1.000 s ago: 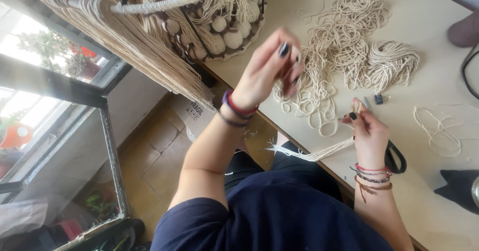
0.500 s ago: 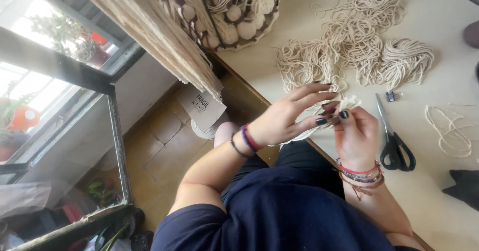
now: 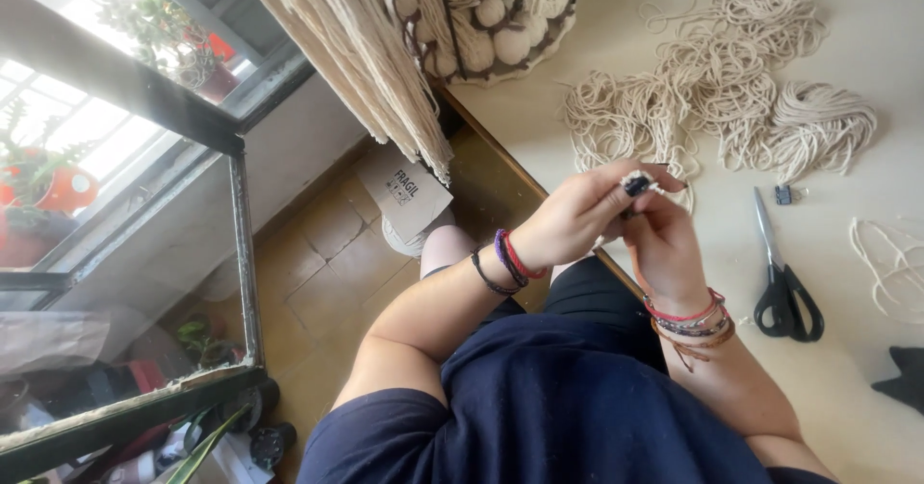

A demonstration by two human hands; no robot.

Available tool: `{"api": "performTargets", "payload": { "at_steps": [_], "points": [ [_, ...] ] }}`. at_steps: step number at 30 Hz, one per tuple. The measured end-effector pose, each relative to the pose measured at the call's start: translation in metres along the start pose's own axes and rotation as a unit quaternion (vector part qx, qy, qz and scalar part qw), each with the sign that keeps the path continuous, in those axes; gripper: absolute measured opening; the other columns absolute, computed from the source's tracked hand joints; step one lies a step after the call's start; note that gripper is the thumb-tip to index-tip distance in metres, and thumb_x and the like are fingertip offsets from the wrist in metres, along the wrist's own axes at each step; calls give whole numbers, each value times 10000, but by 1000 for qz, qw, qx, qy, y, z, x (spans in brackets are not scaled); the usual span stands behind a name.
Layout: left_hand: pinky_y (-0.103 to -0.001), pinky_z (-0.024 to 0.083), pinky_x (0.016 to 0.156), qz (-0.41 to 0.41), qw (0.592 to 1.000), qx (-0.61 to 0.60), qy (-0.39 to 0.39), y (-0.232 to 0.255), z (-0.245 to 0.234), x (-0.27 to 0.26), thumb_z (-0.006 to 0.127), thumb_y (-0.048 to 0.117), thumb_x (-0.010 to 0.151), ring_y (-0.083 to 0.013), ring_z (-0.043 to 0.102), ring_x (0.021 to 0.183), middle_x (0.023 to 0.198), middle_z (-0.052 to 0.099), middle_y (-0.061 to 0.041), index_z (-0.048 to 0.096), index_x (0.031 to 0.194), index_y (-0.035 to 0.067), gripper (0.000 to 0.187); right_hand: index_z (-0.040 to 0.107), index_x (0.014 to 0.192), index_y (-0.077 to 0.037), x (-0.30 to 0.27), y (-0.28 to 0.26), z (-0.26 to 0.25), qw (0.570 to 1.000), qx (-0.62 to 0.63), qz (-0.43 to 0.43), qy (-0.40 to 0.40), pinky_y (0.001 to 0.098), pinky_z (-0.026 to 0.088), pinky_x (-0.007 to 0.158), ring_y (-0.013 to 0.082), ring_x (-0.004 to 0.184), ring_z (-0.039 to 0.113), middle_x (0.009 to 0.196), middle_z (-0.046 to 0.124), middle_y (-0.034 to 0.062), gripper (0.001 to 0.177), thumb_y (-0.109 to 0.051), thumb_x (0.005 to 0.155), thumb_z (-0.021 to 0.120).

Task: The person is tying individual macrame cords onto a circular metal frame to create a decorative wall hanging.

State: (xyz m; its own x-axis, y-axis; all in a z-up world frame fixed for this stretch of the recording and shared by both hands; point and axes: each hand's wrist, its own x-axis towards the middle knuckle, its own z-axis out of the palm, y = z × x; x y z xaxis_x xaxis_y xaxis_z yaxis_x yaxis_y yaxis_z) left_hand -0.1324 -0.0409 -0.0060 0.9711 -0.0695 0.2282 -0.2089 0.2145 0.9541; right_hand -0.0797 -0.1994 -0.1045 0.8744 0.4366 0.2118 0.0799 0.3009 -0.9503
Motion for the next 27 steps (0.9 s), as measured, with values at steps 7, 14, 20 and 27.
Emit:
{"api": "performTargets", "payload": {
  "at_steps": [7, 14, 20, 27],
  "points": [
    [-248, 469, 284, 52, 996, -62, 35, 5, -48, 11, 374, 240, 1118, -112, 614, 448, 740, 595, -51, 546, 954, 96, 277, 631, 641, -103, 19, -38, 31, 946, -203, 77, -239, 325, 487, 531, 170, 501, 560, 470, 587, 48, 422, -277, 1020, 567],
    [-318, 517, 553, 127, 969, 209, 37, 91, -94, 0, 393, 270, 1096, -176, 509, 549, 630, 517, 21, 586, 922, 129, 295, 632, 797, -66, 53, -69, 23, 911, -197, 76, -354, 279, 461, 538, 64, 623, 501, 560, 536, -21, 219, -94, 1003, 563],
    [-460, 525, 562, 116, 879, 457, 74, 175, -136, -23, 480, -11, 891, -395, 657, 594, 663, 623, -148, 540, 961, 51, 110, 706, 920, -19, 78, -125, 7, 865, -277, 178, -379, 292, 459, 549, 105, 589, 516, 609, 645, 9, 174, -114, 976, 571],
    [-400, 480, 565, 57, 839, 500, 206, 251, -200, -68, 585, -109, 795, -293, 606, 549, 707, 667, -129, 589, 1048, 19, 284, 739, 1024, -47, 84, -203, 41, 842, -368, 230, -319, 276, 504, 559, 153, 561, 641, 769, 803, 47, 182, -100, 957, 579]
  ]
}}
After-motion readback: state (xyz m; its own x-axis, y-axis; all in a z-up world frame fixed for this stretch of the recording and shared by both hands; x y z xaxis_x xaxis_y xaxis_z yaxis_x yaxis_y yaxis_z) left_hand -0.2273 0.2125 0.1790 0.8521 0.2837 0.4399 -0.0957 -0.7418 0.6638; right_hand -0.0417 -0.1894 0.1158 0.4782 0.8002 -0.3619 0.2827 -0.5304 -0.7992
